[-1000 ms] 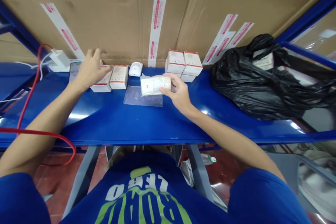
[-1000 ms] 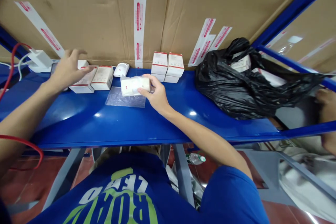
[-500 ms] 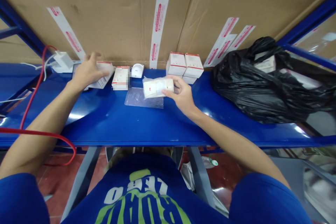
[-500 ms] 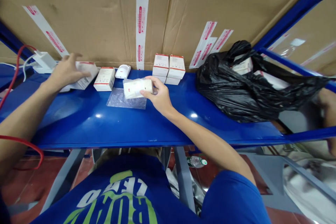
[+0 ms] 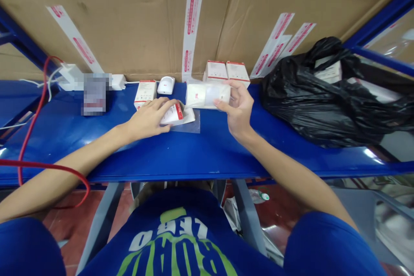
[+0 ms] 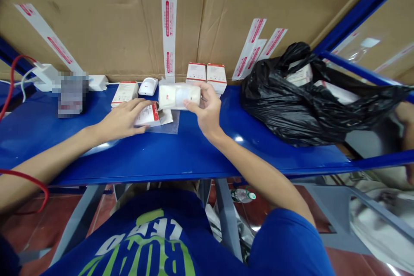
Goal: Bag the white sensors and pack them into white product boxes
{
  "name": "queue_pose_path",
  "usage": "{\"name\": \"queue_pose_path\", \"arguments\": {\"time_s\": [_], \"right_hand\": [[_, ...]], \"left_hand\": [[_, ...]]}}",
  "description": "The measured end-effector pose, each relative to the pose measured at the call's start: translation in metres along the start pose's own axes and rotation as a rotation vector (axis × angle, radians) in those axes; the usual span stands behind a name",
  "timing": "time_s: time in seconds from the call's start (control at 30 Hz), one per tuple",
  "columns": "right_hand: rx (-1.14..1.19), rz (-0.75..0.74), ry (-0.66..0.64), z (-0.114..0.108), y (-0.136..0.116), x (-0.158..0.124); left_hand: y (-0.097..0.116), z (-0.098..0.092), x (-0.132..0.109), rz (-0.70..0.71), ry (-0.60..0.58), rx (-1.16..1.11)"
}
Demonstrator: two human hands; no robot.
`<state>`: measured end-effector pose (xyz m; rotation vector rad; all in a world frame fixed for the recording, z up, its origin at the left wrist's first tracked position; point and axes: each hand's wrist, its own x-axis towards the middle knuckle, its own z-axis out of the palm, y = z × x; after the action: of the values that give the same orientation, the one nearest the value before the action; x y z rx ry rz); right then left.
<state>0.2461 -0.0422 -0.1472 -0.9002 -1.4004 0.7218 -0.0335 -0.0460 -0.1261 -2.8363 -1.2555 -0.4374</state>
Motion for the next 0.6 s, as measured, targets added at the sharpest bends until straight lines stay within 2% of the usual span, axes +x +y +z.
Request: {"name": "queue_pose_path", "arguments": {"time_s": [0.13,0.23,0.37,0.47,0.6], "right_hand": [[-0.056,0.007,-0.069,0.004,0.002,0.002],[-0.105,-0.022,-0.202,0.003,-0.003,0.002],[-0.135,-0.073,-0.353,-0.002,-0.009,0.004],[-0.092,-0.086,-0.364,-0.007,-0.013,0.007],[-0.118,-0.135,-0.381,-0.015,-0.023,0.011]], "left_hand": [[-0.008,-0.001,-0.001,0.012,0.092,-0.004],[-0.010,-0.006,-0.002,0.005,0.178,0.013],[-0.005,-0.007,-0.004,0.026,0.213,0.023],[-0.002,-0.007,-0.005,0.061,0.212,0.011],[-0.002,-0.013,-0.006,0.017,0.229,-0.002]]}}
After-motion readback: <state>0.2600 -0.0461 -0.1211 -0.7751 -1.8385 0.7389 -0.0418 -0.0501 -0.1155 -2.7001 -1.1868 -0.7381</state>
